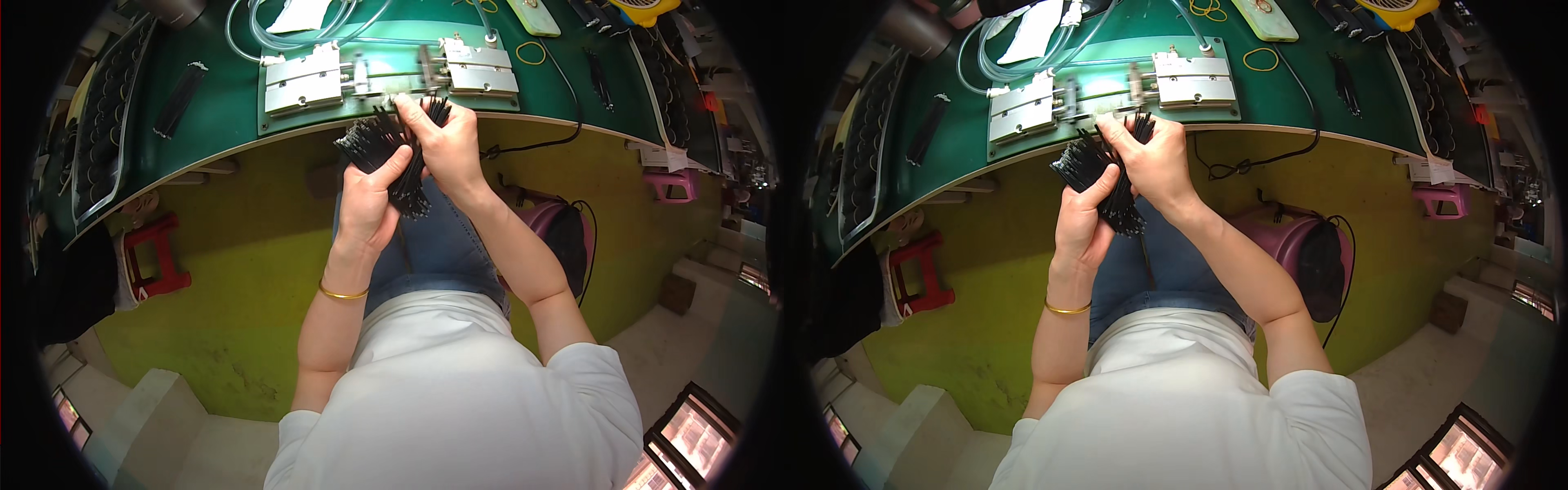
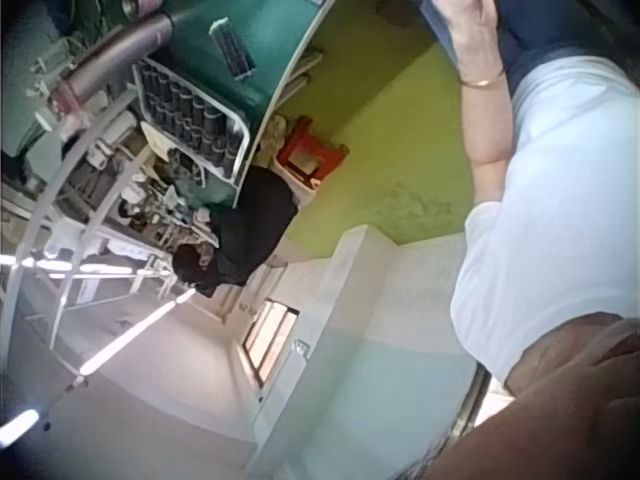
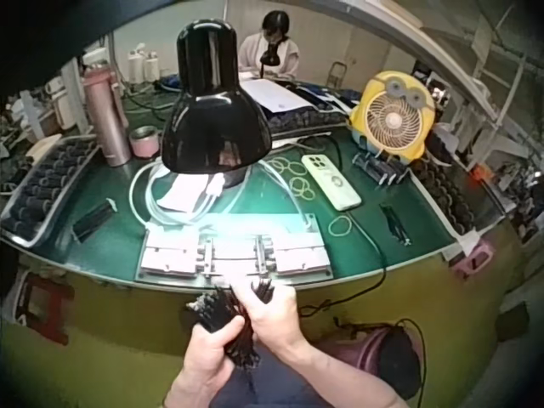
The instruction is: Assembling electronic components by organizing and inserting cable bundles into housings at a factory workbench.
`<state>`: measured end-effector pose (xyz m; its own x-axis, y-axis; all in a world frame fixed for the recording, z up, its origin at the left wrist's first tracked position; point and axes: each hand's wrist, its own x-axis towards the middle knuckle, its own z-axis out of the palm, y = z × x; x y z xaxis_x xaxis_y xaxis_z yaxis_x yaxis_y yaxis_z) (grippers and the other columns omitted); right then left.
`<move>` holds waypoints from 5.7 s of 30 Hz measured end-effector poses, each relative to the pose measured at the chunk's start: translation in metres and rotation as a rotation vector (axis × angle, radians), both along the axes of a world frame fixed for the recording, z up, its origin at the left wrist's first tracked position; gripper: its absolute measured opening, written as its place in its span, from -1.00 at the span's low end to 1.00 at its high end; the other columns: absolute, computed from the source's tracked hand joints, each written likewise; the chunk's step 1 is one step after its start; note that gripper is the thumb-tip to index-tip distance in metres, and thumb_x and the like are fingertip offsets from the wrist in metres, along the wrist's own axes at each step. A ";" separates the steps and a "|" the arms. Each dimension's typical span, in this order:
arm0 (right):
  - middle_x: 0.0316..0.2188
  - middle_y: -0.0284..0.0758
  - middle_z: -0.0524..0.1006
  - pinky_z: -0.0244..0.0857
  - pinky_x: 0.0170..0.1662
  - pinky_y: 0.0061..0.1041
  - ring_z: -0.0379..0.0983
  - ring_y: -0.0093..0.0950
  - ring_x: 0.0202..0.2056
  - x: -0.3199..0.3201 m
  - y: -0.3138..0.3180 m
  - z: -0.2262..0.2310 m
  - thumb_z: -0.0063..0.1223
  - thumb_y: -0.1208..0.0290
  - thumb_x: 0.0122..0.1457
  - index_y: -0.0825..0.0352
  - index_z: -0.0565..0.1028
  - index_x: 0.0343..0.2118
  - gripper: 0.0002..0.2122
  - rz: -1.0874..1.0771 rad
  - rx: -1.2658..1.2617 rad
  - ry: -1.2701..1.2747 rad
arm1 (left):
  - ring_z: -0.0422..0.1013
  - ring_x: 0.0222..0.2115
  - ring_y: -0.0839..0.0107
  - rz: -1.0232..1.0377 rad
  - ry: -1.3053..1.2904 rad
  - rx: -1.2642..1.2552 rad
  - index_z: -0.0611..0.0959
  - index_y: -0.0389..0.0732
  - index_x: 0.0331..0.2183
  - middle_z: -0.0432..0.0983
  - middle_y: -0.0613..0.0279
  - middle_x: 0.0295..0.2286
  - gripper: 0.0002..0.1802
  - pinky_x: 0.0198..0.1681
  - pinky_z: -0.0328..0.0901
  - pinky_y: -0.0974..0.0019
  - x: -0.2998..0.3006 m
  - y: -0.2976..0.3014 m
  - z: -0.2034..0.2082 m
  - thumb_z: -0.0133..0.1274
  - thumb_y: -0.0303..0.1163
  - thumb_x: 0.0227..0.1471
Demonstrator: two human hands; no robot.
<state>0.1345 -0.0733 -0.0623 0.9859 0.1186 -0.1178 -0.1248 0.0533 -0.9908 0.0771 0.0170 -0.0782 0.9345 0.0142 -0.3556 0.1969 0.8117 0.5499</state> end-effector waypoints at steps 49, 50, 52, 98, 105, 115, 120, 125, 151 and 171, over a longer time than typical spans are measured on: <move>-0.74 -0.44 0.42 0.01 -0.83 -0.74 0.22 -0.75 -0.79 -0.003 0.000 0.005 -0.02 0.40 0.06 0.39 0.50 -0.57 -0.82 0.048 -0.017 -0.020 | 0.42 -0.46 0.46 0.038 -0.004 0.033 0.48 -0.32 -0.30 0.45 0.23 -0.41 -0.81 -0.44 0.40 0.39 -0.001 0.000 -0.001 0.00 -0.56 -0.06; -0.73 -0.43 0.43 0.01 -0.83 -0.74 0.23 -0.75 -0.79 -0.002 0.000 0.004 -0.03 0.40 0.06 0.39 0.50 -0.57 -0.82 0.043 -0.014 -0.009 | 0.42 -0.46 0.46 0.049 0.001 0.029 0.48 -0.32 -0.30 0.45 0.23 -0.41 -0.81 -0.43 0.40 0.39 -0.001 -0.001 0.000 0.00 -0.56 -0.06; -0.73 -0.43 0.44 0.01 -0.83 -0.74 0.23 -0.75 -0.79 -0.001 0.000 0.004 -0.03 0.41 0.06 0.39 0.50 -0.56 -0.82 0.037 -0.012 0.004 | 0.42 -0.46 0.46 0.042 0.007 0.028 0.48 -0.32 -0.30 0.44 0.23 -0.41 -0.81 -0.43 0.40 0.38 0.000 0.000 0.000 0.00 -0.56 -0.07; -0.64 -0.37 0.48 0.28 -0.59 -0.71 0.38 -0.67 -0.63 0.000 0.000 0.000 -0.02 0.46 0.04 0.44 0.49 -0.56 -0.84 0.031 -0.005 0.014 | 0.42 -0.43 0.43 0.025 0.055 0.029 0.48 -0.32 -0.33 0.44 0.20 -0.40 -0.85 -0.38 0.41 0.34 -0.005 0.000 0.001 -0.02 -0.58 -0.06; -0.64 -0.37 0.47 0.33 -0.57 -0.69 0.38 -0.66 -0.64 0.004 -0.001 -0.004 -0.02 0.47 0.04 0.46 0.49 -0.57 -0.84 0.038 0.056 0.000 | 0.42 -0.44 0.44 0.017 0.040 0.025 0.47 -0.32 -0.34 0.43 0.23 -0.42 -0.86 -0.39 0.42 0.36 -0.002 0.000 -0.003 -0.02 -0.58 -0.06; -0.66 -0.40 0.46 0.31 -0.56 -0.71 0.36 -0.68 -0.64 0.004 -0.002 -0.004 0.00 0.47 0.04 0.44 0.48 -0.59 -0.84 0.025 0.004 -0.019 | 0.42 -0.45 0.44 0.014 0.030 0.010 0.48 -0.30 -0.35 0.44 0.23 -0.42 -0.87 -0.42 0.42 0.37 0.001 -0.001 0.000 -0.01 -0.55 -0.06; -0.66 -0.40 0.46 0.31 -0.56 -0.71 0.35 -0.68 -0.64 0.001 -0.002 -0.002 0.00 0.46 0.04 0.44 0.49 -0.58 -0.84 0.096 0.010 -0.092 | 0.43 -0.47 0.45 0.011 0.025 0.027 0.48 -0.29 -0.36 0.44 0.23 -0.43 -0.87 -0.47 0.41 0.39 -0.001 0.000 -0.001 0.00 -0.54 -0.06; -0.66 -0.39 0.46 0.31 -0.56 -0.71 0.37 -0.67 -0.63 -0.002 0.001 0.001 -0.01 0.45 0.05 0.45 0.49 -0.56 -0.84 0.046 0.030 -0.067 | 0.43 -0.49 0.46 0.039 0.028 0.045 0.48 -0.29 -0.37 0.45 0.23 -0.44 -0.87 -0.52 0.41 0.41 -0.001 -0.001 -0.001 0.02 -0.54 -0.07; -0.73 -0.45 0.38 0.34 -0.57 -0.70 0.29 -0.72 -0.69 0.001 -0.005 0.007 0.02 0.43 0.03 0.44 0.48 -0.59 -0.82 0.096 0.014 0.015 | 0.44 -0.46 0.42 0.024 0.061 -0.043 0.48 -0.30 -0.38 0.46 0.20 -0.43 -0.90 -0.41 0.42 0.32 -0.003 -0.004 0.002 -0.01 -0.55 -0.06; -0.77 -0.51 0.33 0.10 -0.68 -0.75 0.22 -0.77 -0.71 0.004 -0.003 0.002 0.01 0.42 0.01 0.41 0.49 -0.60 -0.83 0.036 -0.056 -0.048 | 0.43 -0.49 0.43 0.014 0.069 0.009 0.46 -0.33 -0.40 0.44 0.18 -0.46 -0.89 -0.44 0.43 0.35 -0.002 -0.003 0.001 0.01 -0.58 -0.08</move>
